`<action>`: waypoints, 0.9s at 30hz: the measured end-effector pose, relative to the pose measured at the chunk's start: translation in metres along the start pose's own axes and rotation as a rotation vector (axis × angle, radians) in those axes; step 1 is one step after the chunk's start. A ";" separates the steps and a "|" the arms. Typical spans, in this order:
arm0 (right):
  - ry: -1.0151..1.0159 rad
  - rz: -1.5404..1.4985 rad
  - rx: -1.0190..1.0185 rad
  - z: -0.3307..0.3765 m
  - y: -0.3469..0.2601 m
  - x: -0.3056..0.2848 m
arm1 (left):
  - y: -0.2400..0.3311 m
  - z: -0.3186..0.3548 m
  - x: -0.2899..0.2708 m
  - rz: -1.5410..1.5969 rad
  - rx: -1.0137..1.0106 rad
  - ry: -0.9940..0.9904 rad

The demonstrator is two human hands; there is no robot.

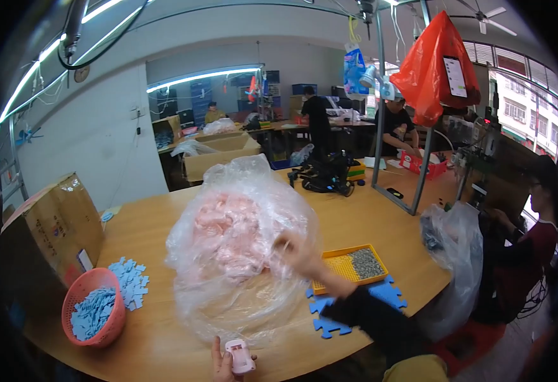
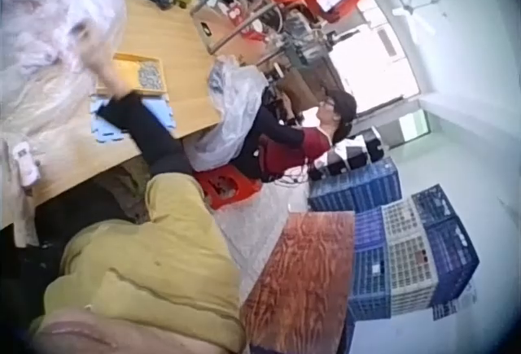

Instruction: The recorder is assembling small pink plastic toy parts using a metal tool.

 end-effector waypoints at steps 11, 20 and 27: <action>0.277 -0.045 -0.173 -0.244 -0.087 -0.028 | 0.006 0.005 -0.019 -0.043 -0.030 0.097; -0.079 0.155 -0.497 -0.203 -0.230 0.141 | -0.006 0.006 -0.044 0.027 -0.145 0.130; -0.057 0.390 -0.560 -0.205 -0.238 0.147 | -0.009 0.000 -0.037 -0.063 -0.137 0.054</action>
Point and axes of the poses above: each hand's wrist, its own z-axis away from the middle knuckle, its own x-axis out of the palm, y = z × x, the point moved 6 cm from there along -z, towards the middle knuckle, and after that the axes turned 10 degrees about y, right-handed, at the moved point
